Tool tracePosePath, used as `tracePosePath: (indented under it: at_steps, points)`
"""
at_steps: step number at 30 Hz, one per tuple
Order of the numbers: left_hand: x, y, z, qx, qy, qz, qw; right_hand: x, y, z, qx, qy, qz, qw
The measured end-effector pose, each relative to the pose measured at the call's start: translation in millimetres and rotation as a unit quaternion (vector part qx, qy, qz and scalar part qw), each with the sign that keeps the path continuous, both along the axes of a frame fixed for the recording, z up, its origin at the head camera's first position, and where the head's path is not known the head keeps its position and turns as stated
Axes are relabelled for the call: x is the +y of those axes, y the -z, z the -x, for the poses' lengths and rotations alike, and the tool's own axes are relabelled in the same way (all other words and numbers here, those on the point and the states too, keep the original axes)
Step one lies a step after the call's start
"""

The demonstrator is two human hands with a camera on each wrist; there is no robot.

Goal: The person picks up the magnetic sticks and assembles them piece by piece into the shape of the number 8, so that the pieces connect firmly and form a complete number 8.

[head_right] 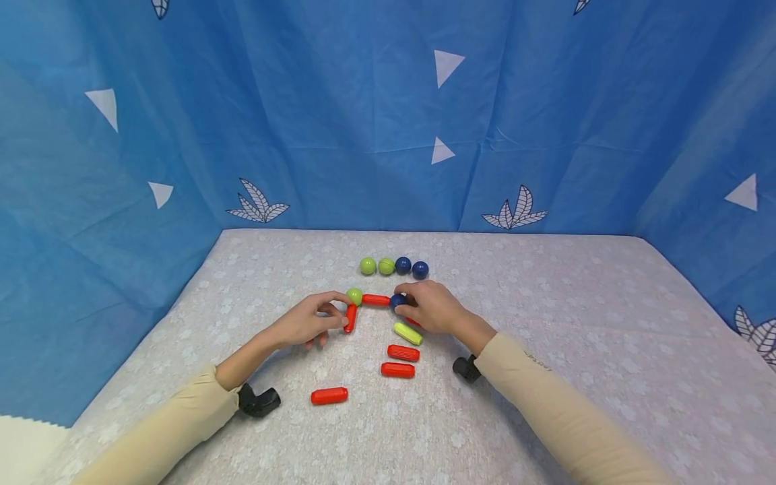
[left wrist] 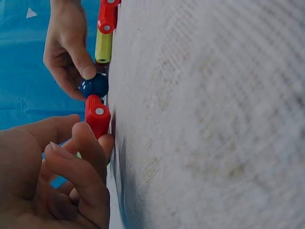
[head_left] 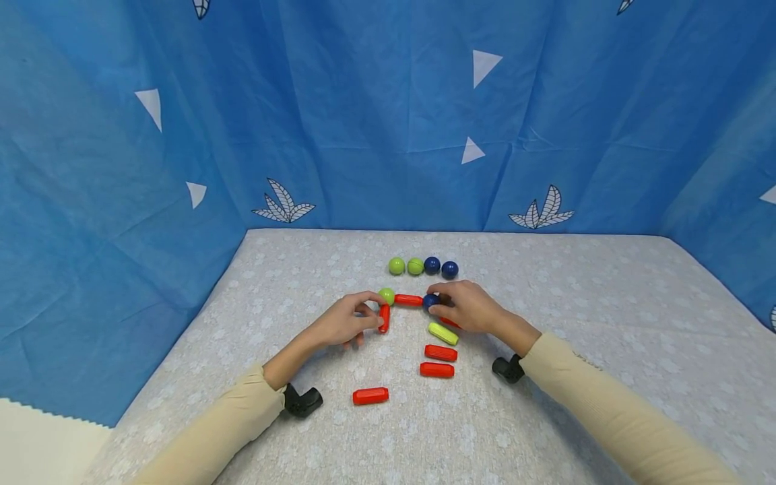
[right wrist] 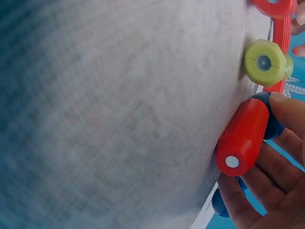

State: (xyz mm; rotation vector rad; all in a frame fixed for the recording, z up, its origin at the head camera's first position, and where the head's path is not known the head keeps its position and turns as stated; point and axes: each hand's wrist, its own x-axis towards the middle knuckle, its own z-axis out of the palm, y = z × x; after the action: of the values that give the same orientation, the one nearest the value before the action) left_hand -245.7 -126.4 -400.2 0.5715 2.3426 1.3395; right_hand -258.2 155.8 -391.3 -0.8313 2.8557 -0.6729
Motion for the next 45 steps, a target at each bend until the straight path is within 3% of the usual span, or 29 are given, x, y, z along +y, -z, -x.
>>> tracePosePath:
  at_steps: [10,15,30,36,40,45]
  points:
    - [0.1,1.0,0.9,0.006,-0.009,0.003,0.9999,1,1.0,0.6,-0.004,0.004,-0.003,1.0000]
    - [0.2,-0.5,6.7,0.020,-0.025,0.006,0.9995,2,1.1,1.3,-0.005,0.005,-0.003,1.0000]
    - [15.4,-5.8,61.9,0.069,-0.100,0.005,0.9925,3,2.6,3.6,0.001,0.000,0.001,1.0000]
    - [24.6,-0.6,75.2,0.063,-0.098,0.011,0.9931,3,2.9,2.0,0.007,-0.006,0.001,1.0000]
    - [30.5,0.9,83.8,0.076,-0.103,0.011,0.9916,3,1.5,1.0,0.014,-0.009,0.005,0.9999]
    - [34.4,2.5,88.9,0.074,-0.102,0.009,0.9920,3,2.2,0.2,0.011,-0.012,0.006,0.9998]
